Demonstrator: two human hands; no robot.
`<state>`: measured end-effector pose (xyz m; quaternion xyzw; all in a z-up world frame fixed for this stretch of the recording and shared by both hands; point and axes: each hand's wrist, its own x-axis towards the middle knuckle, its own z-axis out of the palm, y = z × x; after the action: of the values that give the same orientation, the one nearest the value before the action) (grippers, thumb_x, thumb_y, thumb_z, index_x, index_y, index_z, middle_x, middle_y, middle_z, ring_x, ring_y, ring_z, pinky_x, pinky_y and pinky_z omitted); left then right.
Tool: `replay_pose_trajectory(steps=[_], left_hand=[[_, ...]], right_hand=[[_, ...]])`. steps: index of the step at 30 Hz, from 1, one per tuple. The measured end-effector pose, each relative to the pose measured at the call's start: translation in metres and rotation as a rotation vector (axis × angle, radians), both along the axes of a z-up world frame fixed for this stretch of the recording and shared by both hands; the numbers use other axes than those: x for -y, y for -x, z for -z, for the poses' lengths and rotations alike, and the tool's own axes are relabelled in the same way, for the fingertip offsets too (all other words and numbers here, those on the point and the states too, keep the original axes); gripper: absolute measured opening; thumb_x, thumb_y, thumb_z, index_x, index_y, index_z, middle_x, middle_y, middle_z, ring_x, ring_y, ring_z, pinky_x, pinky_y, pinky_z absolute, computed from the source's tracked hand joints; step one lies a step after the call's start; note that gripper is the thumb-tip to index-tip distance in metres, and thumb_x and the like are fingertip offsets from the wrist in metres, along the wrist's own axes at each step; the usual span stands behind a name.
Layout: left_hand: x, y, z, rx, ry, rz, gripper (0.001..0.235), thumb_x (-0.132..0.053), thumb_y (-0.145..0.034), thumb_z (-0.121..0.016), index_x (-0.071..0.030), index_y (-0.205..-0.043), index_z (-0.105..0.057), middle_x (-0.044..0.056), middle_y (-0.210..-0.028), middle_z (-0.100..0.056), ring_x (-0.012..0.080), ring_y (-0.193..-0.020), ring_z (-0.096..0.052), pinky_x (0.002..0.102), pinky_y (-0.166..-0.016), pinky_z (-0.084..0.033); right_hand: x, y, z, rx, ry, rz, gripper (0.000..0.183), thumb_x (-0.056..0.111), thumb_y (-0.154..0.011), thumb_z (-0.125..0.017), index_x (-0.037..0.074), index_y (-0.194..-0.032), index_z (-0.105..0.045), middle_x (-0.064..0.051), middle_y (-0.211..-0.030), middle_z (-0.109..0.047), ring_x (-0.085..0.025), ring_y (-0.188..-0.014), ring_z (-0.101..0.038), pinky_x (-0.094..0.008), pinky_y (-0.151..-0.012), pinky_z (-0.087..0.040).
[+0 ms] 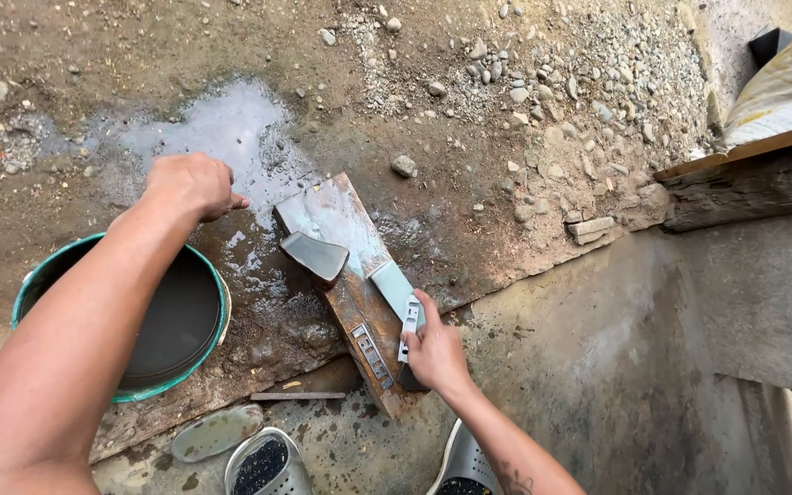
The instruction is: The person sharpens a metal chisel on a wet sharpening stone, repeatedly dipping the tool in a bucket of water and rubbing it against the stone. The person also sharpens a small metal file on the same stone, using water to lubricate the surface during the process.
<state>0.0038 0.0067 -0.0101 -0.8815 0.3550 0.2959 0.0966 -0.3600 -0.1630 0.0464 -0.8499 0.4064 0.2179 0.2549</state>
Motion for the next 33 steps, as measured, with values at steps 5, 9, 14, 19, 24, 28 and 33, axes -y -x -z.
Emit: replay_pose_trajectory(steps=[5, 9, 14, 19, 24, 28, 33], left_hand=[[0.006, 0.002, -0.003, -0.011, 0.013, 0.045, 0.059, -0.07, -0.091, -0.06, -0.019, -0.111, -0.08, 0.008, -0.118, -0.078, 0.0274, -0.112, -0.073, 0.042, -0.093, -0.059], [0.002, 0.0, -0.004, 0.006, -0.007, 0.013, 0.06, -0.072, -0.088, -0.061, -0.02, -0.112, -0.078, 0.007, -0.118, -0.076, 0.0265, -0.112, -0.072, 0.043, -0.092, -0.058], [0.003, 0.004, 0.002, -0.004, 0.006, 0.045, 0.061, -0.072, -0.091, -0.058, -0.02, -0.112, -0.081, 0.007, -0.118, -0.078, 0.0265, -0.112, -0.073, 0.042, -0.09, -0.061], [0.003, 0.003, -0.004, -0.005, -0.036, 0.026, 0.062, -0.073, -0.09, -0.057, -0.02, -0.117, -0.077, 0.006, -0.117, -0.078, 0.0258, -0.11, -0.075, 0.042, -0.09, -0.062], [0.002, 0.001, -0.001, 0.005, -0.014, 0.032, 0.06, -0.071, -0.089, -0.059, -0.022, -0.119, -0.076, 0.007, -0.119, -0.075, 0.0277, -0.114, -0.07, 0.044, -0.093, -0.058], [0.008, 0.011, -0.02, 0.088, 0.255, 0.023, 0.057, -0.064, -0.089, -0.064, -0.024, -0.129, -0.071, 0.012, -0.115, -0.077, 0.0289, -0.107, -0.073, 0.043, -0.09, -0.058], [0.067, 0.105, -0.013, 0.081, 0.933, 0.203, 0.039, -0.036, -0.079, -0.079, -0.013, -0.111, -0.075, 0.012, -0.102, -0.076, 0.0334, -0.096, -0.071, 0.046, -0.081, -0.057]], right_hand=[[0.029, -0.043, 0.024, 0.081, 0.005, 0.013, 0.076, 0.01, -0.094, -0.063, 0.019, -0.158, -0.024, -0.014, -0.073, -0.073, -0.028, -0.058, -0.071, -0.043, -0.052, -0.061], [0.01, -0.028, 0.0, 0.153, 0.105, -0.036, 0.077, 0.014, -0.093, -0.068, 0.018, -0.157, -0.025, -0.015, -0.072, -0.074, -0.03, -0.062, -0.07, -0.044, -0.059, -0.058], [0.007, -0.019, 0.0, -0.096, 0.014, 0.062, 0.079, 0.018, -0.096, -0.065, 0.021, -0.16, -0.018, -0.015, -0.073, -0.075, -0.027, -0.061, -0.072, -0.043, -0.056, -0.059], [0.025, -0.042, 0.015, 0.16, 0.177, -0.031, 0.081, 0.017, -0.093, -0.073, 0.015, -0.159, -0.025, -0.02, -0.072, -0.076, -0.031, -0.064, -0.07, -0.044, -0.068, -0.055], [0.01, -0.011, 0.004, -0.012, 0.009, 0.14, 0.079, 0.015, -0.095, -0.062, 0.021, -0.161, -0.018, -0.017, -0.081, -0.074, -0.029, -0.064, -0.074, -0.042, -0.056, -0.065], [0.049, -0.065, 0.032, 0.123, 0.094, 0.123, 0.079, 0.018, -0.093, -0.07, 0.021, -0.159, -0.026, -0.014, -0.087, -0.075, -0.027, -0.074, -0.073, -0.044, -0.07, -0.062], [0.098, -0.058, -0.014, 0.149, 0.03, 0.018, 0.074, 0.025, -0.095, -0.068, 0.028, -0.158, -0.028, -0.013, -0.093, -0.078, -0.027, -0.084, -0.076, -0.044, -0.079, -0.061]])
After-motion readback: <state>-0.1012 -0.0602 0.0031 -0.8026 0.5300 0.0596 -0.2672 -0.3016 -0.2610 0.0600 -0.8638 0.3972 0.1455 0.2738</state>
